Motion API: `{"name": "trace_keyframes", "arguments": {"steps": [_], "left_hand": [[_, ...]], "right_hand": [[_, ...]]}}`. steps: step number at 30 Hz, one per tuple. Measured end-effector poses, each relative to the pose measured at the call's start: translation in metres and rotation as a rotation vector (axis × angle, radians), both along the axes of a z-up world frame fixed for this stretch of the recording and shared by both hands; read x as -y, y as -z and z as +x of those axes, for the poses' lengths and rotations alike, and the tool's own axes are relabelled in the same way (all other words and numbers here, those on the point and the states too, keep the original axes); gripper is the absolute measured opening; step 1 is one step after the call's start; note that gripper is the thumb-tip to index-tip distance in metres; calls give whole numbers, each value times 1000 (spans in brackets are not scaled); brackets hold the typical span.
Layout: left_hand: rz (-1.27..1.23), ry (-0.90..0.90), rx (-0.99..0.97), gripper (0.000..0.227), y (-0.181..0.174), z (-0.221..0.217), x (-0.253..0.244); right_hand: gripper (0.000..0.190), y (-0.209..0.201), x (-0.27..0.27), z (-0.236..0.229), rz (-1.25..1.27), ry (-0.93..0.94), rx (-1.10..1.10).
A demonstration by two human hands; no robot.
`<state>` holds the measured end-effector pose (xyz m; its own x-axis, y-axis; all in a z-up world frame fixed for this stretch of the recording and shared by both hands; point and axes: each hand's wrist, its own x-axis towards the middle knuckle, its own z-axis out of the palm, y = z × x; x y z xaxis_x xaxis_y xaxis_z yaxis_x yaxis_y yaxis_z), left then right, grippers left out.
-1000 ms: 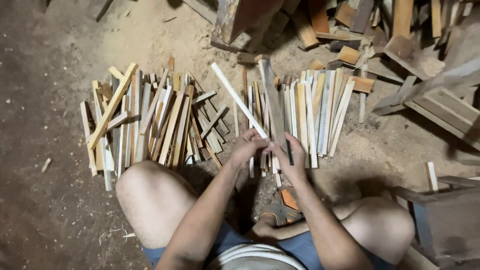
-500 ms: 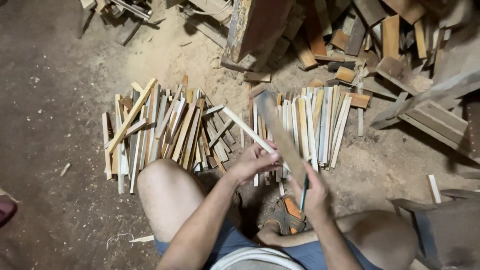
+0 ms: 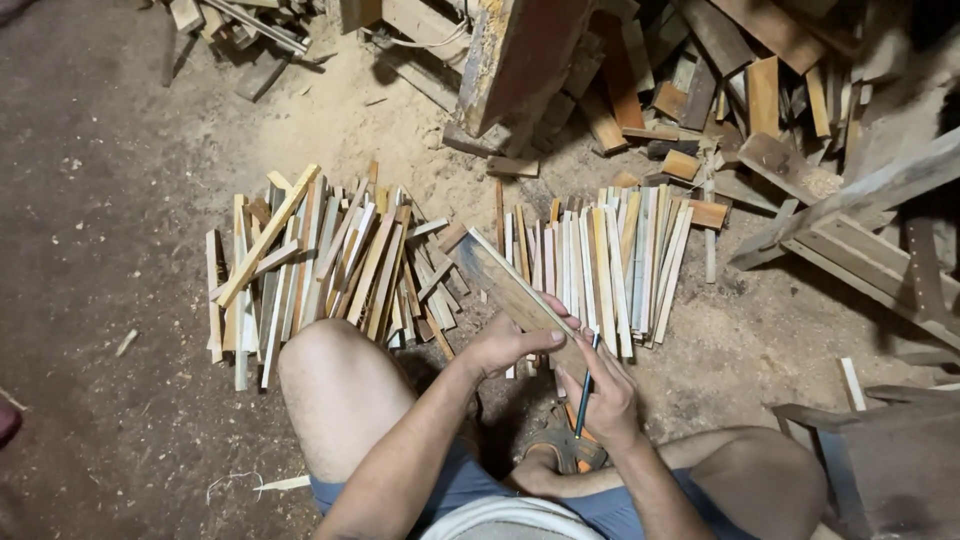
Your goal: The person sits on the floor and repeatedly picks up thin wooden strips from a pile. They hold each strip with one hand and use a pencil in the other hand to mark its surface before placing it back down. The process is repeated for multiple strips throughout the clip.
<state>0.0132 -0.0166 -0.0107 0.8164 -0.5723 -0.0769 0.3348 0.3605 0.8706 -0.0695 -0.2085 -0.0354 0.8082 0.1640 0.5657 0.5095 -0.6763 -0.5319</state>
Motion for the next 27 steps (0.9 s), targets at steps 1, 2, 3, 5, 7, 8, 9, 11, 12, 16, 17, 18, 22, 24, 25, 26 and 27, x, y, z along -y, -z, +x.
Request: {"name": "trace_keyframes", "arguments": {"steps": [1,2,3,5,7,8,9,11,12,16,17,18,22,24,25,26,27], "left_hand": [[-1,-3,1,43,0,1,-1],[-11,-5,12,41,0,2,-3],[-21,-4,21,40,0,2,-3],[-8,-1,23,41,3,5,-4],[5,7,21,41,2,4,-4],[9,-13,-8,43,-1,3,-4],[14,-32,-36,45,-5,2,-4],[-10,-75,-40,43,-2,-1,1],[-34,-121,-41,41,-1,-2,3],[-43,-127,-56,40,-4,-3,2],[-41,-130,-49,40,-3,-3,1],[-38,-134,-42,40,-2,-3,0],[63,-99,92,38,5,4,-1],[115,-75,148,38,11,-1,2],[114,-66,144,38,15,-3,5],[147,-45,170,41,20,-6,8],[179,-16,198,44,25,-7,11]], "right_hand": [[60,-1,-1,0,-1,-3,1],[61,-3,-1,0,-13,-1,3],[62,-4,-1,-1,-24,4,4],[60,-4,-2,0,-22,4,4],[59,-2,-2,-1,-21,8,-1],[60,0,-1,-1,-18,9,8],[61,2,-1,0,-14,11,17],[53,11,-4,4,62,31,61],[46,16,-5,6,138,47,109],[46,12,-5,4,125,58,102],[48,11,-5,4,127,60,75],[50,9,-5,3,130,61,48],[62,-9,-5,6,277,97,-65],[45,-46,-9,7,513,177,-142],[45,-54,-14,8,514,187,-144],[39,-62,-18,10,651,176,-206],[38,-70,-23,12,791,173,-261]]}}
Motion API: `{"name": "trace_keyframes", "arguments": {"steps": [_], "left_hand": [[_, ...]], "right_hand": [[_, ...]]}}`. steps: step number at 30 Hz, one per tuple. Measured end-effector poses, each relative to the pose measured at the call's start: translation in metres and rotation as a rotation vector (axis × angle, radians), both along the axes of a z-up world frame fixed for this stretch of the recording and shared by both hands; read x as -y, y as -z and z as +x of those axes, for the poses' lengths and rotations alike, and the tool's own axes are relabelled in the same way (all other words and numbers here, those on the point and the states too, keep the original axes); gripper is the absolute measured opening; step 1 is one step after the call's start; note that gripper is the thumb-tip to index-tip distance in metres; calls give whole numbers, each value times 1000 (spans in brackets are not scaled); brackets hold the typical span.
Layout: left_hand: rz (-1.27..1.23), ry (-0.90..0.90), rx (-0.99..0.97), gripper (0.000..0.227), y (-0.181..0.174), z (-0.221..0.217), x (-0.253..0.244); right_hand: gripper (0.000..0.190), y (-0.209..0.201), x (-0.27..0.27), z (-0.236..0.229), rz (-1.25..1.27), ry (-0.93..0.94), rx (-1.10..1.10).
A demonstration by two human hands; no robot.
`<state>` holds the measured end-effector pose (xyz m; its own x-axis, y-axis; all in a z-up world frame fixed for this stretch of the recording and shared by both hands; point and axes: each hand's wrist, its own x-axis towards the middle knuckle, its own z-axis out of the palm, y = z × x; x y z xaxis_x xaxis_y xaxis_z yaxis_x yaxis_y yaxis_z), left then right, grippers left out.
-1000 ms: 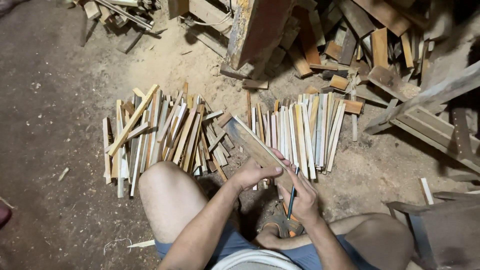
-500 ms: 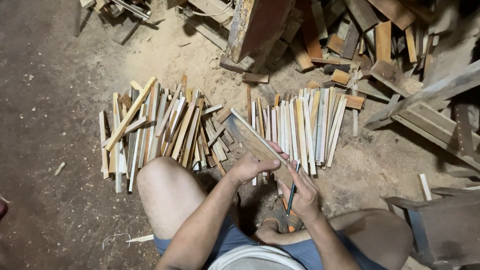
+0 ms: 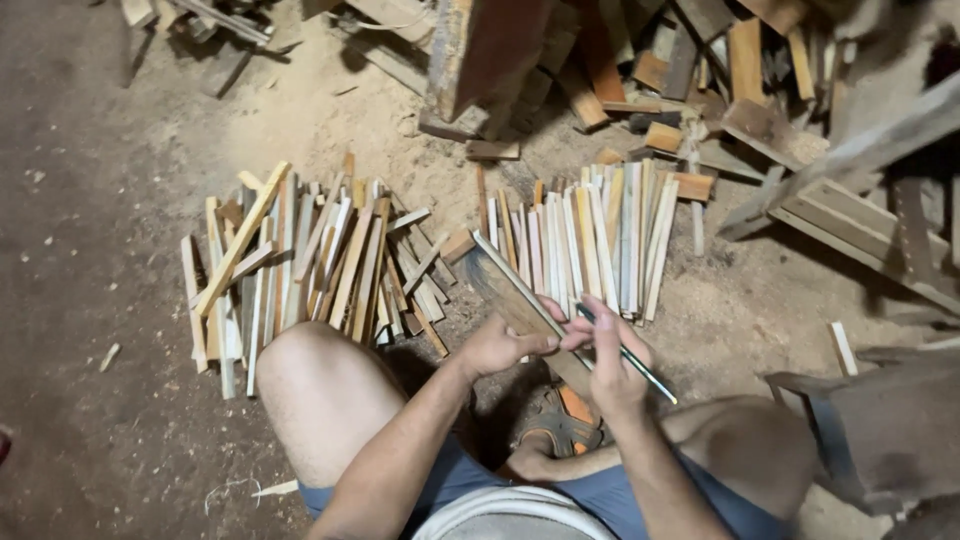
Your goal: The person sits on the floor and repeatedly picks up thin wooden strips from a pile. They hold each strip with one hand and use a pencil in the other hand to mark its surface before placing it back down. The process is repeated for multiple strips throughout the clip.
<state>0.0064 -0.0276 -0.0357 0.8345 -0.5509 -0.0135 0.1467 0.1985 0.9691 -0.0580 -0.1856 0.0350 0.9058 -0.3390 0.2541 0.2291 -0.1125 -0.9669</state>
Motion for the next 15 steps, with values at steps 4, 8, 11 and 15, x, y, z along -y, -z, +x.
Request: {"name": "trace_keyframes", "arguments": {"steps": [4,8,11,15], "left_hand": [[106,51,-32,42,36,-14,15],[112,112,77,11,9,-19,14],[73,92,128,16,0,-21,13],[23,-11,-26,28,-63,-11,7]], "right_hand": [[37,-30,-29,21,231,-41,-42],[38,-41,-37,36,82,-120,5],[39,-24,-30,32,11,-141,-22],[45,-14,-10,4,-89,-144,-278]]}}
